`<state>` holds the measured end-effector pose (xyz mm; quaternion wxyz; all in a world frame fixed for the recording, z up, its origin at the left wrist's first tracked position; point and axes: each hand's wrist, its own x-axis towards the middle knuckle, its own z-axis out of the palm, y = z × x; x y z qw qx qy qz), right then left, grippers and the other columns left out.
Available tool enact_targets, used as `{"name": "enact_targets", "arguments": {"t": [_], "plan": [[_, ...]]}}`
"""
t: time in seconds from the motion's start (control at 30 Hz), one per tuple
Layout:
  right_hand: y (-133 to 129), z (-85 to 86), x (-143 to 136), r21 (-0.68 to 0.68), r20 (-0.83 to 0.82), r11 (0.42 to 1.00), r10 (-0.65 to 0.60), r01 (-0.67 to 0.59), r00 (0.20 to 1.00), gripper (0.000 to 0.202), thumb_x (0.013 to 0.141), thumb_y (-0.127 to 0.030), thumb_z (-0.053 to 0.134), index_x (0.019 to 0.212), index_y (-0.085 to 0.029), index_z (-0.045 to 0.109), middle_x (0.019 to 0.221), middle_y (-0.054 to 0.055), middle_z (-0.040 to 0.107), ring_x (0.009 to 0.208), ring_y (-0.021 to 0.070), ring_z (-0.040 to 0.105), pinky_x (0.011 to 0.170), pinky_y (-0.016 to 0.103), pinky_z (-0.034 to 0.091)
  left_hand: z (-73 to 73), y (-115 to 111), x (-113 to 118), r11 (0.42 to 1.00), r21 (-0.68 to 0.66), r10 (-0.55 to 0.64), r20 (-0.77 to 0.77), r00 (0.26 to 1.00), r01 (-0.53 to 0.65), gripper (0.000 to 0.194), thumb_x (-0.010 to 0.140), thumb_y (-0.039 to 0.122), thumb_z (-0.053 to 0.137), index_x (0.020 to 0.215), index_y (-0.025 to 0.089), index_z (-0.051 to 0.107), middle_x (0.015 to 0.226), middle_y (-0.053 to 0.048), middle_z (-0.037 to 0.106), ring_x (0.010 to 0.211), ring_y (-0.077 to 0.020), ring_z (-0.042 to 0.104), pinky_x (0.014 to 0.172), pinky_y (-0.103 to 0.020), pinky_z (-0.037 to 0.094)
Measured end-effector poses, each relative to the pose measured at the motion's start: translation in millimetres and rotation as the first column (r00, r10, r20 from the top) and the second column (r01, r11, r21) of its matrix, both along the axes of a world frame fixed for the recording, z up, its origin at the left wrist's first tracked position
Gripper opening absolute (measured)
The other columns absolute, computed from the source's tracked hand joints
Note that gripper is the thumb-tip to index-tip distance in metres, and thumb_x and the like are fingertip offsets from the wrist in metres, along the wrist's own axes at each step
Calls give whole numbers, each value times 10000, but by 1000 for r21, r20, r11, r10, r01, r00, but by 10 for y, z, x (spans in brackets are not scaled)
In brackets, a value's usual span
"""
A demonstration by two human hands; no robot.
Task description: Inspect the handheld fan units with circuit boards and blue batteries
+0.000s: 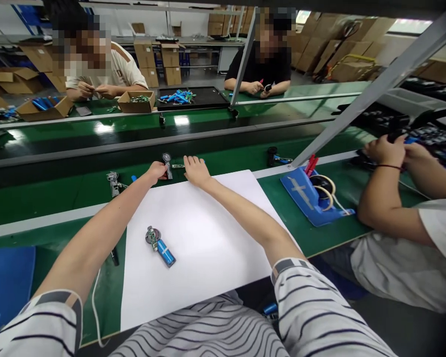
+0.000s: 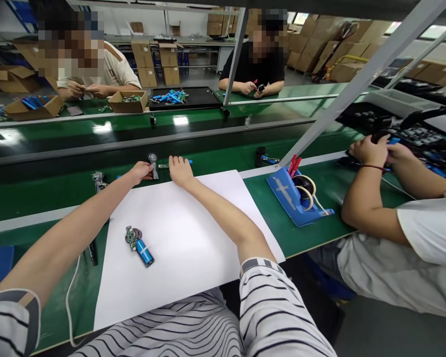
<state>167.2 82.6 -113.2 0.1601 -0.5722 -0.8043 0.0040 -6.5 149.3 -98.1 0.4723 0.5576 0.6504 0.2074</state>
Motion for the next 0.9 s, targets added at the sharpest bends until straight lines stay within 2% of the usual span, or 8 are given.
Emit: {"name": "enact_targets", "arguments": {"t": [0.13,0.2,0.27,0.4,0.5,0.57,0.73,0.9], "plan": [[-333,-111,234,-41,4,996,81,-81,997,348,938,-193,522,1267,-213,635,1285,116,609,1168,263,498,995,376,374,-53,11,-178,992,124,56,-218,974,-29,223,922,343,645,988,130,648,975,-52,666,887,-179,651,810,-362,546],[-385,-55,651,-56,15,998,-42,43,999,341,922,-137,505,1213,-213,668,1286,114,611,1184,253,498,1012,363,362,-42,-31,-305,978,209,86,-290,953,-24,170,882,302,684,920,140,643,984,-68,675,972,-216,640,886,-389,503],[-375,50,1200,-45,31,952,-302,303,953,401,909,-61,433,1246,-137,636,1324,178,574,1214,282,478,1027,410,351,-14,-101,-428,959,282,118,-327,938,-22,126,839,259,705,860,162,627,982,-97,689,1041,-268,621,919,-392,456],[-340,220,2225,-26,52,643,-764,766,643,433,909,-90,491,1327,21,508,1377,342,457,1285,397,429,1014,571,366,98,-287,-609,929,367,172,-328,929,-42,58,823,214,655,870,199,625,932,-110,707,1005,-313,625,852,-360,424],[-327,238,2651,-88,70,462,-881,883,468,365,937,-232,601,1273,-92,574,1354,198,536,1283,342,483,1061,579,381,218,-442,-663,908,415,191,-298,935,-53,109,830,183,601,926,203,649,898,-83,713,908,-275,633,789,-328,418],[-298,229,2786,-141,74,407,-905,902,420,345,941,-322,635,1235,-144,608,1351,133,556,1275,303,509,1078,552,402,297,-539,-659,896,442,191,-278,941,-51,141,835,175,577,942,204,665,879,-66,714,869,-248,631,757,-304,412],[-230,218,2896,-228,22,407,-906,884,423,313,947,-387,629,1162,-161,650,1311,131,596,1260,297,531,1066,547,424,404,-720,-573,890,455,127,-227,966,-10,163,855,203,562,949,201,696,845,-47,704,803,-211,623,701,-278,403],[-277,334,2838,-151,-163,598,-800,787,577,285,905,-422,645,866,-141,674,1031,163,691,1131,297,600,1038,536,391,466,-892,-478,910,414,6,-98,995,35,116,806,157,611,861,188,708,776,-36,668,745,-194,594,688,-278,399]]}}
